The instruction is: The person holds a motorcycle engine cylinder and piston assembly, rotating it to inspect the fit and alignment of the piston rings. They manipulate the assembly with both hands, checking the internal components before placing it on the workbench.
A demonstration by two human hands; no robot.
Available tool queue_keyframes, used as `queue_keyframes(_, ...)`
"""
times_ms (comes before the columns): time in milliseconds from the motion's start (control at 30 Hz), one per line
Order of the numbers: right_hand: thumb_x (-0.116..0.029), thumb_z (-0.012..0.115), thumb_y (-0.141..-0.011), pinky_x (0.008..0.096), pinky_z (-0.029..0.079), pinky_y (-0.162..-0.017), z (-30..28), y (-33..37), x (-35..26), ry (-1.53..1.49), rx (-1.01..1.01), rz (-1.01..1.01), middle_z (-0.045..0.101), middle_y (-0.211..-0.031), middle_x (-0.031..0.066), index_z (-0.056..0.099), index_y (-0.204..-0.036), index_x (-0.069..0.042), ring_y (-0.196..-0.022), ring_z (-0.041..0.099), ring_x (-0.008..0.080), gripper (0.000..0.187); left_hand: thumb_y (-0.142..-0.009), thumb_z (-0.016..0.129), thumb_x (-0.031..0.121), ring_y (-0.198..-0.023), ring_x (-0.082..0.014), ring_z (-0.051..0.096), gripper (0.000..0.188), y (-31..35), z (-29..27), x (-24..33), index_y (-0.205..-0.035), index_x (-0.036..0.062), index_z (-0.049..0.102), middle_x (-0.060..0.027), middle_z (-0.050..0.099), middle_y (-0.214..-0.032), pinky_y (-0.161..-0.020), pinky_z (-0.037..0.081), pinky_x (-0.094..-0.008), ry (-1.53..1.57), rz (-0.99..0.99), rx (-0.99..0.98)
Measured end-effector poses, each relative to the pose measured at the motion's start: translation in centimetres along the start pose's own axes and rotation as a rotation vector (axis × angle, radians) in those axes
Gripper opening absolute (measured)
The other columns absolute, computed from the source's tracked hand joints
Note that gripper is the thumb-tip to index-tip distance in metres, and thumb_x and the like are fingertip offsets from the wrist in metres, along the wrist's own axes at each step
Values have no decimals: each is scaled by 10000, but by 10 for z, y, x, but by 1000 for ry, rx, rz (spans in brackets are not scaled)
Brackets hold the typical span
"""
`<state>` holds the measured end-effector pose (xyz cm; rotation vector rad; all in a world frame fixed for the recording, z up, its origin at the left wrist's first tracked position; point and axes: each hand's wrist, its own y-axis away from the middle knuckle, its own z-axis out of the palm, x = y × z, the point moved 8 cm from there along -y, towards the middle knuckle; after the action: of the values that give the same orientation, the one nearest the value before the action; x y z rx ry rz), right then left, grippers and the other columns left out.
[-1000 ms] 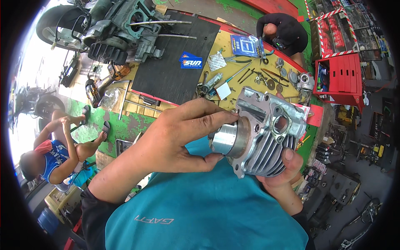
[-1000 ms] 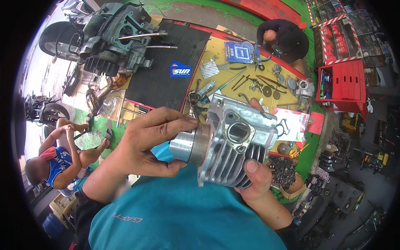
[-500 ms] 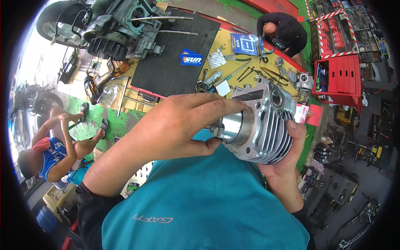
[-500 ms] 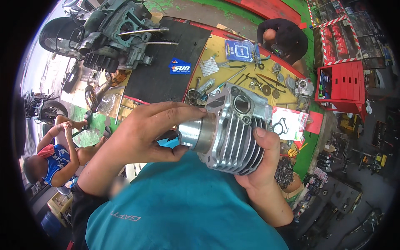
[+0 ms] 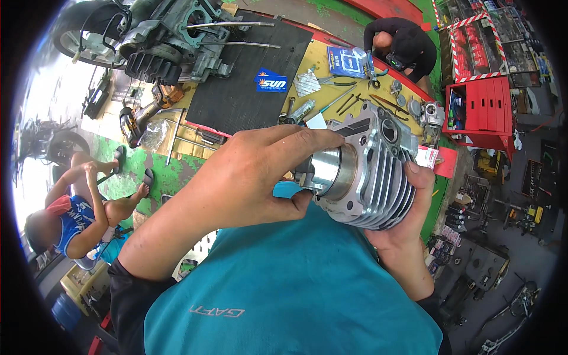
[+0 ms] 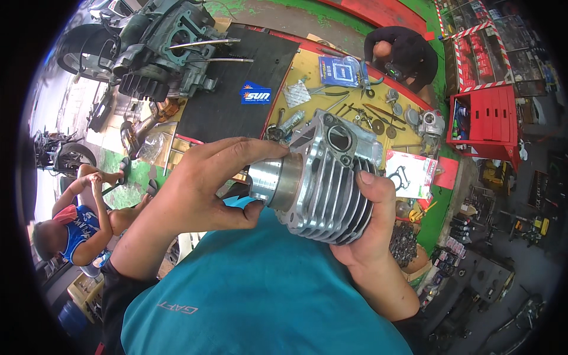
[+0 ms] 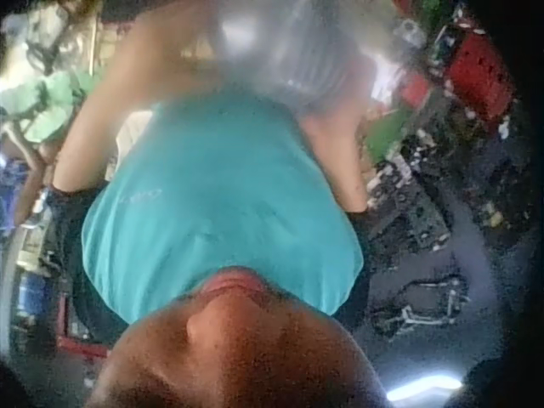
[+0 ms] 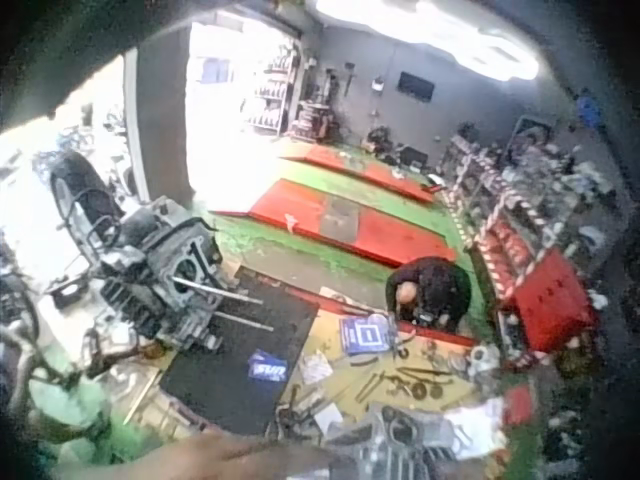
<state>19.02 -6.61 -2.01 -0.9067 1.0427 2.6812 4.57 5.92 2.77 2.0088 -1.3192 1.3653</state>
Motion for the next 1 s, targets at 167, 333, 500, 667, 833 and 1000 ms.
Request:
queue_keyframes(167,-432,537,-908,399,550,-914,1,-1,0,3,19,41,700,-1150,142,605,-1256,-6,-1002,699,260,554,-597,765,59,-947,-304,713,676,-2,-2,3,-1262,81,648,-114,713,-1114,-797,594,-384,-26,-58,-40)
queue_keyframes(333,-479,534,-897,455,536,-946,-3,-2,0,4,14,63,682,-1221,153,598,-1308,-34,-1069,679,301,609,-591,765,76,-937,-310,708,683,-4,-3,3,-1264,100,650,-110,718,-1080,-783,587,-392,-44,-64,-51)
queue_keyframes(500,-491,527,-905,455,531,-942,-5,0,0,9,1,78,676,-1234,151,599,-1312,-41,-1084,669,303,611,-584,759,91,-930,-325,698,686,-4,-2,6,-1260,104,640,-128,712,-1054,-786,581,-391,-111,-16,-39)
queue_keyframes(667,-495,522,-910,451,528,-947,2,3,-4,-22,-33,47,676,-1239,159,597,-1317,-37,-1085,669,304,617,-592,750,83,-917,-332,695,678,-4,0,10,-1259,106,631,-132,709,-1037,-772,577,-400,-84,-14,-32)
queue_keyframes(833,-513,524,-900,461,531,-945,-4,2,-7,-6,-27,45,671,-1248,164,595,-1324,-36,-1096,663,319,643,-614,746,68,-899,-340,696,704,-3,-2,18,-1302,103,605,-141,706,-1034,-752,573,-406,-98,7,-61)
queue_keyframes(1000,-532,529,-889,478,535,-934,2,6,-9,-25,-32,55,671,-1243,142,606,-1317,-62,-1093,660,322,640,-678,764,66,-913,-358,694,702,-6,-5,25,-1352,107,573,-142,707,-1062,-760,573,-428,-153,75,-95)
